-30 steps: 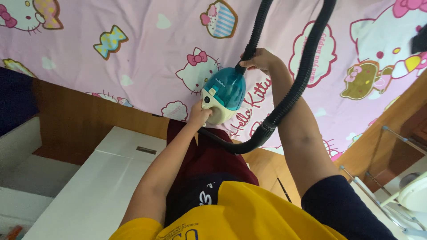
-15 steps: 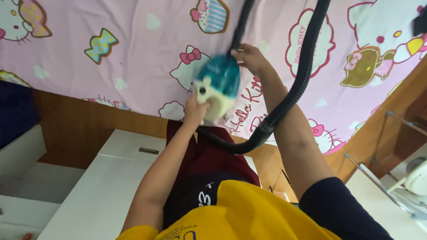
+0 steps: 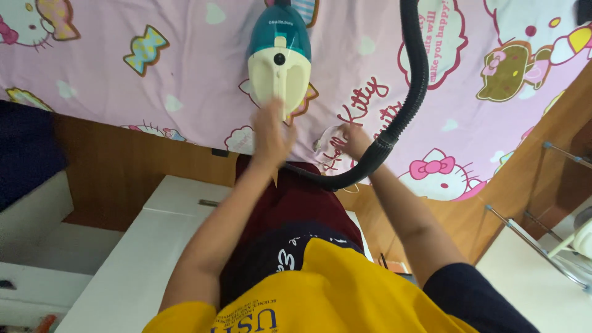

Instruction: Assembling a portable vacuum cleaner by connecting the hose and attachments, then untangling the power cord.

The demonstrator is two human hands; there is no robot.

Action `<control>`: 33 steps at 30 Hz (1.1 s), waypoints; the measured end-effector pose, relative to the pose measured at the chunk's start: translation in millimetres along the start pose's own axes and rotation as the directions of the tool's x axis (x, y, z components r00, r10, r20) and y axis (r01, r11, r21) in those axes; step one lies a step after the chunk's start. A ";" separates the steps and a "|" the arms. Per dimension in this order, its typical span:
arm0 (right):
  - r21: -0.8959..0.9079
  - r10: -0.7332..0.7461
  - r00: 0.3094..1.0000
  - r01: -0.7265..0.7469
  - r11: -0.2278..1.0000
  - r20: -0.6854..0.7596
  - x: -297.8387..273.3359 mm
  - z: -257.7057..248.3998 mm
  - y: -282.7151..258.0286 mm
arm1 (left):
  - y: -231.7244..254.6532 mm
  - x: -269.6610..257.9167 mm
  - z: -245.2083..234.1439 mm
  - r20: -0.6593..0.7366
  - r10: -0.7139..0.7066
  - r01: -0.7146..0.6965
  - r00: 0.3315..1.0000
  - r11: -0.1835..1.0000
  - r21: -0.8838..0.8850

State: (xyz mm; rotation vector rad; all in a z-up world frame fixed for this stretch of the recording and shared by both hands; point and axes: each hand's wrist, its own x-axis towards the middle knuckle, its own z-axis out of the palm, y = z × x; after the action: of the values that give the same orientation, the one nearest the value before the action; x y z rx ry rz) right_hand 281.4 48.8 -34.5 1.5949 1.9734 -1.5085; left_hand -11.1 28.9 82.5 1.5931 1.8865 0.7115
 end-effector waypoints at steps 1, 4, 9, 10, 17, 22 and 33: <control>-0.001 -0.005 1.000 0.005 1.000 -0.010 -2.9 4.2 -14.1 | 10.9 -13.2 2.4 -0.005 0.009 -0.009 1.000 1.000 0.002; -0.263 -0.130 0.962 0.064 0.963 -0.242 -16.4 26.1 -43.1 | 36.6 -63.5 16.0 0.358 0.191 -0.085 0.914 0.952 -0.293; -0.516 -0.226 0.903 0.005 0.857 -0.366 11.1 58.7 -42.1 | -10.8 -119.7 74.3 0.615 0.123 -0.024 0.779 0.986 -0.166; -0.515 -0.223 0.900 -0.001 0.857 -0.375 10.7 58.9 -44.7 | -18.0 -120.4 74.6 0.615 0.131 -0.033 0.777 0.985 -0.168; -0.323 0.048 0.918 -0.187 0.928 -0.393 38.9 129.7 52.2 | -41.1 -109.1 10.9 0.562 0.101 -0.023 0.821 0.989 -0.144; -0.061 0.331 0.861 -0.381 0.922 -0.385 -3.9 93.0 -31.2 | -71.0 -92.5 -52.6 0.491 0.070 0.012 0.869 0.987 -0.162; 0.645 0.463 0.453 0.462 0.609 -0.762 -138.4 46.6 -102.0 | -122.7 -69.4 -113.8 0.316 0.116 0.024 0.942 0.913 -0.408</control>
State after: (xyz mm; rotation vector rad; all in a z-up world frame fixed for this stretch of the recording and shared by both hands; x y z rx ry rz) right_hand 234.7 -63.4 95.7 3.4566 1.5280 -1.8944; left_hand -167.4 -62.5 80.7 1.3884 1.3529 0.7429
